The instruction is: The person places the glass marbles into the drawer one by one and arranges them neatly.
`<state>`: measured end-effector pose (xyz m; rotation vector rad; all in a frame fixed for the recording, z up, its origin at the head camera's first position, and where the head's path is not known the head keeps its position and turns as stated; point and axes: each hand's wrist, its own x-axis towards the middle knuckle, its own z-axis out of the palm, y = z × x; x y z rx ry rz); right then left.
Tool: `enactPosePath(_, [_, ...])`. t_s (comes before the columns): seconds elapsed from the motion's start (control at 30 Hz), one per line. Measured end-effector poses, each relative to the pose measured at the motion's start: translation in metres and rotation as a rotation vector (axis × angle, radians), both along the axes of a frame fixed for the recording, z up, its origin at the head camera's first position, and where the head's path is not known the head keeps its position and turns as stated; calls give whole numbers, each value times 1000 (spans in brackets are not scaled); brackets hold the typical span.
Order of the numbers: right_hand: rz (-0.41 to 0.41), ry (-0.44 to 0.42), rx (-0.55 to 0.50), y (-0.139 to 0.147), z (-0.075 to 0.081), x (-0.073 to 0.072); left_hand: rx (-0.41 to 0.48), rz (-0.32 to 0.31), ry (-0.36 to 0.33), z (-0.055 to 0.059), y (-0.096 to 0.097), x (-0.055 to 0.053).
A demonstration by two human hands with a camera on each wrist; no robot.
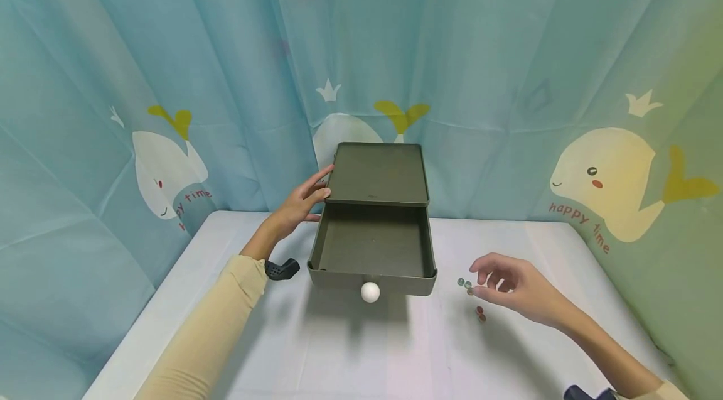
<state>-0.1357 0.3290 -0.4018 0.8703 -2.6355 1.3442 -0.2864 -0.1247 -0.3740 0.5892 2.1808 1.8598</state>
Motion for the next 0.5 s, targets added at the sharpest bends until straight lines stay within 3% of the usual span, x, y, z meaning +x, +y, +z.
enactPosePath(0.27, [-4,-57,-36,8,-38,6,5,11,-9,-1,0,0])
enactPosePath(0.5, [-75,-63,-10,13,-61,12,0,4,-5,0,0,1])
